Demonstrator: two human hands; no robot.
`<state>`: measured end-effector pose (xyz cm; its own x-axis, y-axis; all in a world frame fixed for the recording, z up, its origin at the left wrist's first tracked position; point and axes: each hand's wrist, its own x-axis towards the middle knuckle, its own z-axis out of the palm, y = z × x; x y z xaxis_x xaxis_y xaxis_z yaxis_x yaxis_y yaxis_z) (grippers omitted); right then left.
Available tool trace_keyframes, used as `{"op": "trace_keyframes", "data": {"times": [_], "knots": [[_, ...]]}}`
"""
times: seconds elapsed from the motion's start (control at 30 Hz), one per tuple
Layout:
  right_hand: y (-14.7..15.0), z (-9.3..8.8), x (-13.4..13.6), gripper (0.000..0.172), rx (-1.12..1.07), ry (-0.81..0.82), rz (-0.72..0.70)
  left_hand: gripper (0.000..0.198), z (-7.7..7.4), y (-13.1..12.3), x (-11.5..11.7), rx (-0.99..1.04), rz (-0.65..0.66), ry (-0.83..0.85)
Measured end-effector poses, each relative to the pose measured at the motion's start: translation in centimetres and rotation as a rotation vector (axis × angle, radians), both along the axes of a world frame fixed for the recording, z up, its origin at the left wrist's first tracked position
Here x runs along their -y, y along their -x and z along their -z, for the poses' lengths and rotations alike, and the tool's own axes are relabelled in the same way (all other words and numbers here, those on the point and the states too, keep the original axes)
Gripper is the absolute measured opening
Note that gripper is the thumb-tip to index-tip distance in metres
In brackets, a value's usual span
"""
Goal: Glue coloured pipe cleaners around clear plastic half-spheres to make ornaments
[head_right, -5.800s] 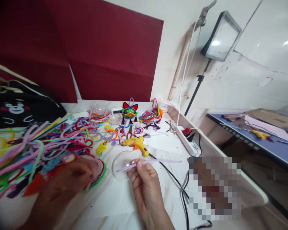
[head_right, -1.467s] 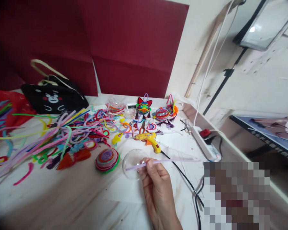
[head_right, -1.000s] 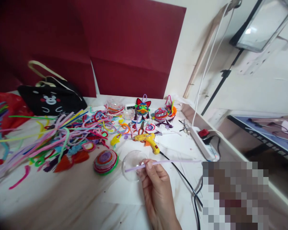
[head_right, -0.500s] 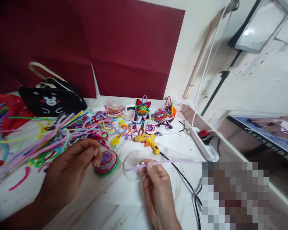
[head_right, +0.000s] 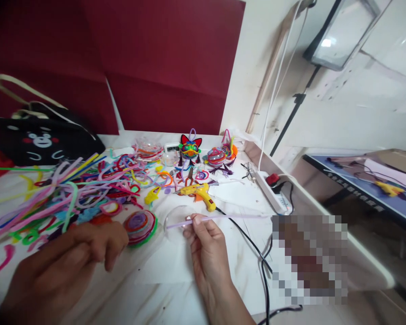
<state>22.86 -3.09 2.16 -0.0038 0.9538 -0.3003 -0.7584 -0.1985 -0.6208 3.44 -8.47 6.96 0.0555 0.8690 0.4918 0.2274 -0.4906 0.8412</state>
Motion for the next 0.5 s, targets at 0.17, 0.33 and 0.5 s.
{"op": "trace_keyframes", "data": {"times": [0.17,0.33,0.5], "knots": [[0.0,1.1,-0.4,0.029,0.045,0.036,-0.045,0.023,2.0,-0.4,-0.8,-0.196,0.019,-0.081],[-0.2,1.9,-0.6,0.026,0.122,-0.043,-0.073,0.013,5.8,-0.3,-1.4,-0.420,0.249,-0.276],[-0.8,1.7,-0.5,0.034,0.239,-0.028,-0.041,0.023,7.0,-0.1,-1.0,-0.508,0.321,-0.375]]}}
